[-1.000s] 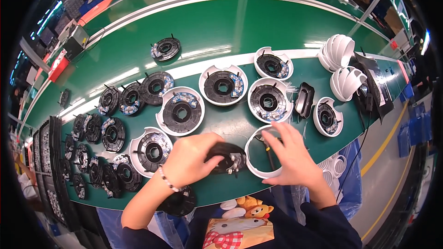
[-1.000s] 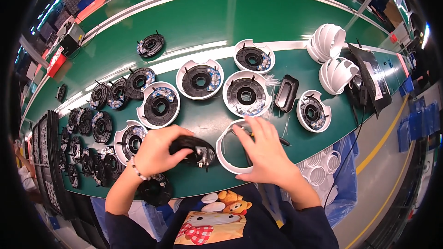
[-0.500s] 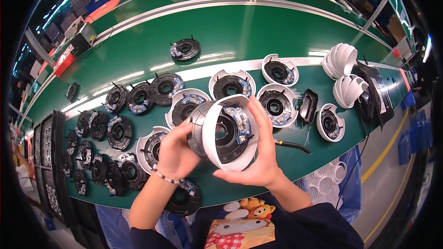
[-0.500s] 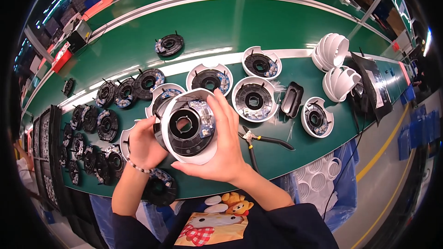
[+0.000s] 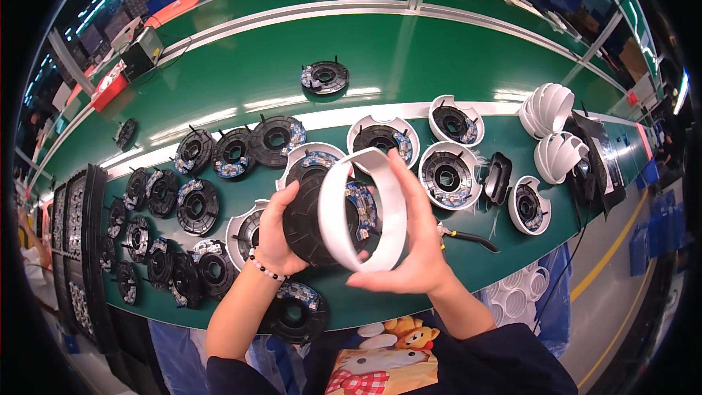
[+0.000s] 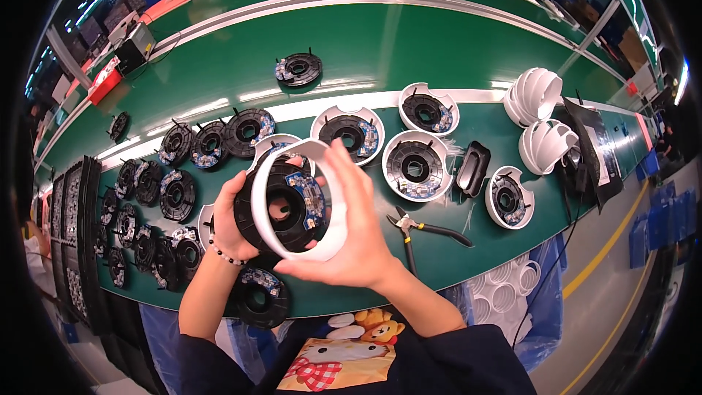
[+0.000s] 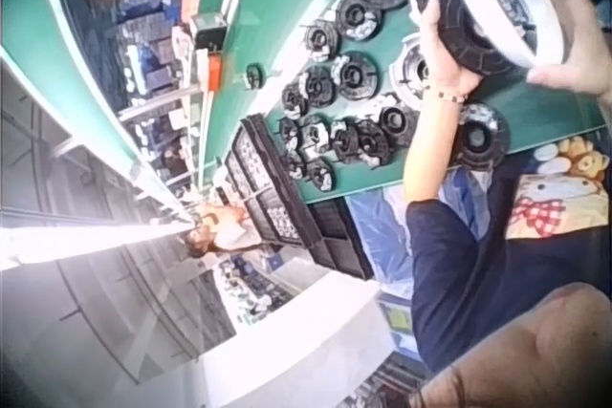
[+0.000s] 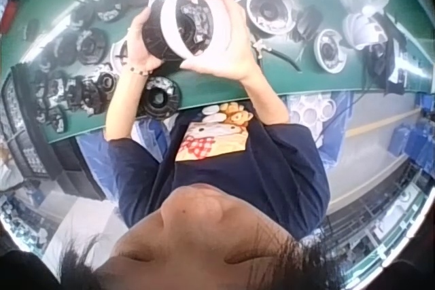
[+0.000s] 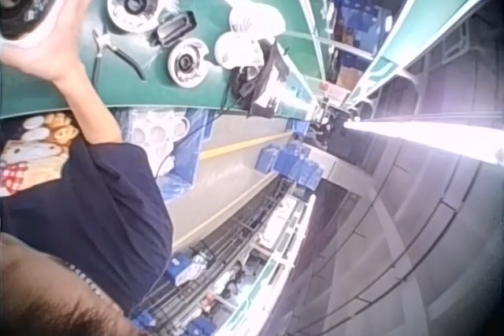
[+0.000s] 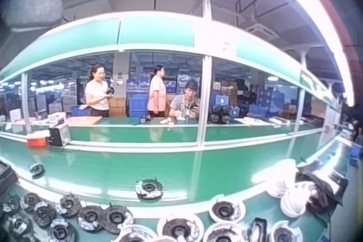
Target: Assembling the internal components, circuit boards, and housings for dome security cameras.
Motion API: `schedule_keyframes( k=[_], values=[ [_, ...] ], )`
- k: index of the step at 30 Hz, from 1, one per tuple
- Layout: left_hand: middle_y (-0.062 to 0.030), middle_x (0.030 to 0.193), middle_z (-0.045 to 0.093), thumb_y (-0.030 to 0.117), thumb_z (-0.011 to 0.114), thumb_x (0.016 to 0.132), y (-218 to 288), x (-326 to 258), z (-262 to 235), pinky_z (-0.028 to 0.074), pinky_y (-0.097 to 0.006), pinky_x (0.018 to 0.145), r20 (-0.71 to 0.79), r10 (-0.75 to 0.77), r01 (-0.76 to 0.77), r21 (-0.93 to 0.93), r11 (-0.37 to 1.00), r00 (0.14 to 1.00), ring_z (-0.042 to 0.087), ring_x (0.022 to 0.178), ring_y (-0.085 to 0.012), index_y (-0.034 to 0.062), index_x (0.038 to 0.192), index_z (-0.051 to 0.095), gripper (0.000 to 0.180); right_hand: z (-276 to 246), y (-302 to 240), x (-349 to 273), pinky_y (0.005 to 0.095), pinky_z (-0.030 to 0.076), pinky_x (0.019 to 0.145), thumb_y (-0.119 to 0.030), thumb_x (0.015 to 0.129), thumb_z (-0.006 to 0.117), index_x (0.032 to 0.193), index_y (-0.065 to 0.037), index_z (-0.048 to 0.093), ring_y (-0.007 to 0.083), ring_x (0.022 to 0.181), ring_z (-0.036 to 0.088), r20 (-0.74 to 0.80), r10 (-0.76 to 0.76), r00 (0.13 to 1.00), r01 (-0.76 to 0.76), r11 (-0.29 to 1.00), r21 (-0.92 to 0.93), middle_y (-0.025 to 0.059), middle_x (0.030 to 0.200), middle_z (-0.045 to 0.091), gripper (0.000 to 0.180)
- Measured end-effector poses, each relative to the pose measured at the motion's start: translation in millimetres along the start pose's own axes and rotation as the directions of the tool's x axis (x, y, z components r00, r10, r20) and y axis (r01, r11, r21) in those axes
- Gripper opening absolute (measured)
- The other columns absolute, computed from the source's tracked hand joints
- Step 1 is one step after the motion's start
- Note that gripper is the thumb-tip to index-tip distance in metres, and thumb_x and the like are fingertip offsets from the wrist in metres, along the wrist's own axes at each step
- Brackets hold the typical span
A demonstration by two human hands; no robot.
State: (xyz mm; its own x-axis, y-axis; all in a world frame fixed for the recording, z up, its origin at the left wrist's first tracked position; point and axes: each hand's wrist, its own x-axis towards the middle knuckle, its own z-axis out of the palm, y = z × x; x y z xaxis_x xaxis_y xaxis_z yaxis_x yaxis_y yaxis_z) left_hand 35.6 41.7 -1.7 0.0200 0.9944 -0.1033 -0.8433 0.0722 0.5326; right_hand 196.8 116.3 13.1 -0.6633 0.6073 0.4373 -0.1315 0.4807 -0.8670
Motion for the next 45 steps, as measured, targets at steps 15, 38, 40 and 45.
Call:
schedule_keyframes(
  k=[15,38,40,45],
  values=[
    [-0.0136,0.121,0.044,0.035,0.025,0.088,-7,-6,-9,0.035,-0.034,0.093,0.052,0.196,-0.19,-0.102,0.976,0.979,0.046,0.108,-0.0221,-0.0015,0.126,0.031,0.052,34,-10,0,0.0471,0.022,0.096,-0.031,0.052,0.078,0.13,0.003,0.016,0.0421,0.12,0.022,0.099,-0.129,0.987,0.16,0.881,-0.445,0.0299,0.133,0.014,0.106],
    [-0.0157,0.121,0.043,0.064,0.042,0.074,-9,-23,-40,0.039,-0.04,0.091,0.083,0.257,-0.259,0.02,0.966,0.963,0.047,0.108,-0.0256,0.0011,0.127,0.03,0.083,29,-5,22,0.0464,0.024,0.096,-0.034,0.049,0.078,0.127,0.005,0.021,0.041,0.118,0.026,0.313,-0.159,0.936,0.277,0.881,-0.383,0.0255,0.132,0.021,0.105],
    [-0.0157,0.121,0.044,0.062,0.046,0.073,-9,-23,-38,0.04,-0.041,0.091,0.093,0.26,-0.261,0.002,0.965,0.961,0.047,0.108,-0.0258,0.0013,0.126,0.031,0.082,32,-4,21,0.0467,0.024,0.096,-0.035,0.049,0.078,0.126,0.004,0.022,0.041,0.118,0.026,0.293,-0.172,0.94,0.279,0.883,-0.378,0.0252,0.131,0.022,0.104],
    [-0.0164,0.118,0.045,0.028,0.054,0.068,-5,-24,-23,0.041,-0.037,0.091,0.07,0.263,-0.25,-0.152,0.956,0.962,0.049,0.105,-0.0249,-0.0011,0.122,0.034,0.065,47,3,16,0.0471,0.023,0.096,-0.037,0.048,0.076,0.124,0.003,0.024,0.0407,0.117,0.027,0.162,-0.22,0.962,0.265,0.897,-0.354,0.0246,0.128,0.025,0.101]
  ],
)
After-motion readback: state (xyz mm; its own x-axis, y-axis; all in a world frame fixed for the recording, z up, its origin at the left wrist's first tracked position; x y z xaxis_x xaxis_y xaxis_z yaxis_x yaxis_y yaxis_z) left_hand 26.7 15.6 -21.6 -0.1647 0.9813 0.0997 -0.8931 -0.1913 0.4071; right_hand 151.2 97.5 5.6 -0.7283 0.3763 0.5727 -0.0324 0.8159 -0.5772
